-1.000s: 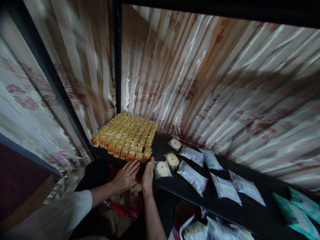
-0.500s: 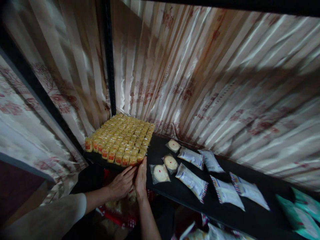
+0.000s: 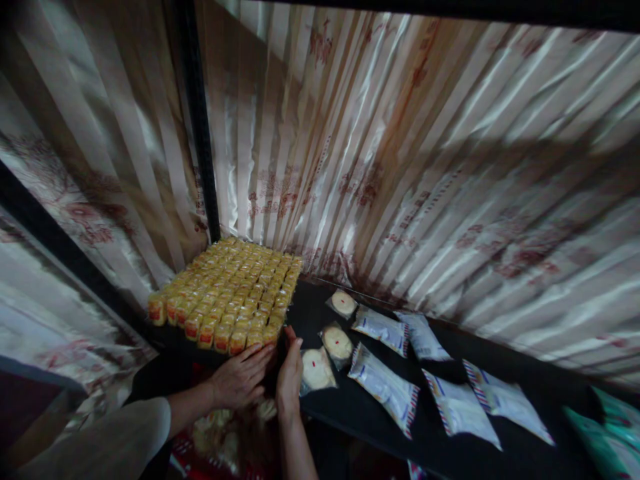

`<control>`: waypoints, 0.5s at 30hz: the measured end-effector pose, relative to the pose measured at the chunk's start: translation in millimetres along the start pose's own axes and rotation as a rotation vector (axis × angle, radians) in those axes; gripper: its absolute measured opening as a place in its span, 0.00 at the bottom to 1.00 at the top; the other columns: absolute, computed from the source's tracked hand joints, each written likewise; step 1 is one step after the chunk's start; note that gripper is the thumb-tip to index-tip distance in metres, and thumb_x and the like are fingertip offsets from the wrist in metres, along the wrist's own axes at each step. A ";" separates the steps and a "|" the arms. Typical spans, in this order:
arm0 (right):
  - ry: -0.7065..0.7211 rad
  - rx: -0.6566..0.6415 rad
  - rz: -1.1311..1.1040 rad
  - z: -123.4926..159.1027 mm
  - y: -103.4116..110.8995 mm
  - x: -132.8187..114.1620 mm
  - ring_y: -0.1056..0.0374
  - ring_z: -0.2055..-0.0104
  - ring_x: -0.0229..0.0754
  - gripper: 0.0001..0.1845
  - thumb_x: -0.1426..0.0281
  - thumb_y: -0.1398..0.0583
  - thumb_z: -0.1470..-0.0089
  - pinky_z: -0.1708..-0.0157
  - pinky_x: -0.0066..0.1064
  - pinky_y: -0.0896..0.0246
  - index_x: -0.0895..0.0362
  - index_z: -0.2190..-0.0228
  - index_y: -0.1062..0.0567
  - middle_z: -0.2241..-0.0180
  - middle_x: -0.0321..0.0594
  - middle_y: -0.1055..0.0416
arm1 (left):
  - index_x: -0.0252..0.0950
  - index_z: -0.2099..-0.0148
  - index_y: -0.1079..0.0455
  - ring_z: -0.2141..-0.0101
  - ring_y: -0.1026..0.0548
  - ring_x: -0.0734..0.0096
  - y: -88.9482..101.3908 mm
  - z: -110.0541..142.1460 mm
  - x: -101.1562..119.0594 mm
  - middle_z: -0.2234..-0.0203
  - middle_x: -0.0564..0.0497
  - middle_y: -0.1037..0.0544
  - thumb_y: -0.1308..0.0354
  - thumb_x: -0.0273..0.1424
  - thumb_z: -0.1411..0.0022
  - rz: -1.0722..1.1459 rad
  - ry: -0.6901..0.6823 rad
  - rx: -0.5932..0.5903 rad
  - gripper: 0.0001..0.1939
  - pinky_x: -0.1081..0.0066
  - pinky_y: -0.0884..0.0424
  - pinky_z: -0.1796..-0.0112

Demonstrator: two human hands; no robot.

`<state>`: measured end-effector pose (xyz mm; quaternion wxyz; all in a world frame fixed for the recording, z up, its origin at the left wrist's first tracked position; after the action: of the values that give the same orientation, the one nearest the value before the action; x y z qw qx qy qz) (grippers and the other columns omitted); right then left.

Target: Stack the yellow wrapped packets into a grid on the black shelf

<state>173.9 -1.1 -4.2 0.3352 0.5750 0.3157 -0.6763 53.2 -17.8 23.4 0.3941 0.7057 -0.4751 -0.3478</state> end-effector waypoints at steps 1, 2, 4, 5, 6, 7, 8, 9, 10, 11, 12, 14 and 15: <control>-0.007 0.030 -0.005 -8.7 0.6 -0.1 0.43 0.41 0.48 0.38 0.45 0.59 0.45 0.41 0.42 0.49 0.58 0.47 0.33 0.43 0.44 0.38 | 0.26 0.45 0.35 0.39 0.47 0.60 -0.7 0.2 -0.1 0.46 0.42 0.32 0.56 0.39 0.35 -0.002 0.002 0.001 0.24 0.62 0.54 0.39; -0.009 0.047 -0.004 -18.7 -0.5 -0.6 0.43 0.40 0.48 0.39 0.45 0.60 0.45 0.42 0.42 0.48 0.58 0.45 0.35 0.42 0.44 0.40 | 0.27 0.46 0.34 0.39 0.47 0.60 -1.1 0.3 -0.2 0.46 0.42 0.31 0.57 0.39 0.35 -0.002 0.005 0.001 0.24 0.62 0.54 0.39; 0.002 0.044 0.017 -40.4 -6.9 -2.5 0.46 0.39 0.46 0.41 0.45 0.64 0.45 0.42 0.41 0.48 0.58 0.41 0.42 0.40 0.42 0.45 | 0.27 0.46 0.35 0.39 0.46 0.61 -0.9 0.3 -0.3 0.46 0.43 0.31 0.57 0.38 0.35 -0.001 0.008 0.001 0.24 0.62 0.55 0.39; 0.005 0.034 0.034 -50.9 -11.1 -3.5 0.48 0.38 0.45 0.42 0.45 0.65 0.45 0.42 0.40 0.48 0.57 0.40 0.45 0.38 0.41 0.48 | 0.27 0.44 0.37 0.39 0.47 0.61 -1.0 0.3 -0.2 0.45 0.43 0.32 0.57 0.38 0.35 -0.002 0.007 -0.007 0.24 0.62 0.55 0.39; 0.001 0.032 0.048 -60.4 -15.0 -4.1 0.50 0.37 0.44 0.42 0.44 0.65 0.45 0.42 0.40 0.48 0.56 0.39 0.47 0.38 0.39 0.50 | 0.27 0.42 0.39 0.39 0.47 0.62 -1.3 0.3 -0.3 0.44 0.43 0.34 0.57 0.38 0.35 -0.007 0.007 -0.018 0.25 0.62 0.54 0.39; -0.013 0.032 0.051 -68.3 -19.0 -4.2 0.51 0.37 0.43 0.42 0.44 0.65 0.46 0.41 0.39 0.49 0.56 0.39 0.49 0.37 0.38 0.52 | 0.27 0.40 0.42 0.39 0.47 0.62 -1.8 0.4 -0.7 0.42 0.43 0.36 0.57 0.37 0.34 -0.013 0.010 -0.031 0.26 0.62 0.54 0.39; -0.034 0.027 0.040 -74.4 -23.5 -3.9 0.52 0.36 0.43 0.42 0.43 0.63 0.46 0.41 0.40 0.50 0.55 0.39 0.50 0.37 0.37 0.53 | 0.27 0.39 0.44 0.38 0.48 0.63 -2.5 0.5 -1.2 0.41 0.43 0.38 0.57 0.37 0.34 -0.020 0.014 -0.040 0.26 0.63 0.53 0.40; -0.052 0.013 0.016 -78.6 -29.0 -3.8 0.53 0.36 0.43 0.42 0.43 0.62 0.46 0.40 0.40 0.51 0.55 0.38 0.51 0.37 0.37 0.53 | 0.27 0.38 0.45 0.38 0.48 0.63 -3.2 0.8 -1.6 0.41 0.44 0.39 0.57 0.37 0.34 -0.026 0.018 -0.041 0.27 0.63 0.53 0.40; -0.060 -0.013 -0.018 -81.0 -35.6 -4.4 0.52 0.36 0.43 0.42 0.43 0.62 0.46 0.40 0.40 0.51 0.54 0.38 0.52 0.37 0.37 0.53 | 0.27 0.39 0.45 0.38 0.48 0.63 -3.9 1.2 -1.8 0.41 0.44 0.39 0.57 0.37 0.34 -0.032 0.021 -0.034 0.26 0.63 0.53 0.40; -0.053 -0.047 -0.051 -82.0 -42.8 -5.8 0.52 0.36 0.42 0.41 0.44 0.62 0.45 0.40 0.40 0.52 0.54 0.38 0.52 0.37 0.37 0.52 | 0.27 0.39 0.43 0.38 0.48 0.62 -4.4 1.6 -1.9 0.41 0.44 0.38 0.57 0.37 0.35 -0.038 0.025 -0.015 0.26 0.63 0.52 0.40; -0.030 -0.083 -0.076 -82.0 -49.8 -7.8 0.52 0.36 0.40 0.40 0.45 0.62 0.45 0.40 0.39 0.52 0.54 0.38 0.53 0.37 0.37 0.52 | 0.28 0.41 0.41 0.39 0.47 0.62 -5.2 2.1 -1.9 0.42 0.45 0.36 0.56 0.37 0.35 -0.044 0.029 0.006 0.25 0.63 0.52 0.40; 0.043 -0.135 -0.093 -80.7 -60.0 -11.3 0.53 0.36 0.38 0.38 0.46 0.64 0.43 0.40 0.38 0.52 0.53 0.38 0.55 0.37 0.36 0.53 | 0.28 0.43 0.38 0.39 0.47 0.62 -7.3 2.9 -1.8 0.44 0.45 0.33 0.56 0.37 0.35 -0.061 0.038 0.040 0.24 0.62 0.53 0.40; 0.075 -0.146 -0.089 -80.5 -62.5 -11.5 0.54 0.36 0.37 0.37 0.47 0.64 0.43 0.40 0.38 0.52 0.53 0.38 0.55 0.37 0.35 0.54 | 0.28 0.43 0.37 0.39 0.46 0.62 -8.5 3.0 -2.1 0.45 0.46 0.32 0.55 0.37 0.35 -0.071 0.047 0.046 0.23 0.63 0.53 0.40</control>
<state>169.7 101.3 -1.5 0.3339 0.5594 0.4019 -0.6434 53.3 -14.5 14.7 0.3763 0.7389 -0.4483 -0.3339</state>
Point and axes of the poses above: each hand's wrist, its own z-axis away from the middle knuckle, its own y-axis out of the back of the hand, x = y × z, the point moved 8 cm from there along -z, towards the middle knuckle
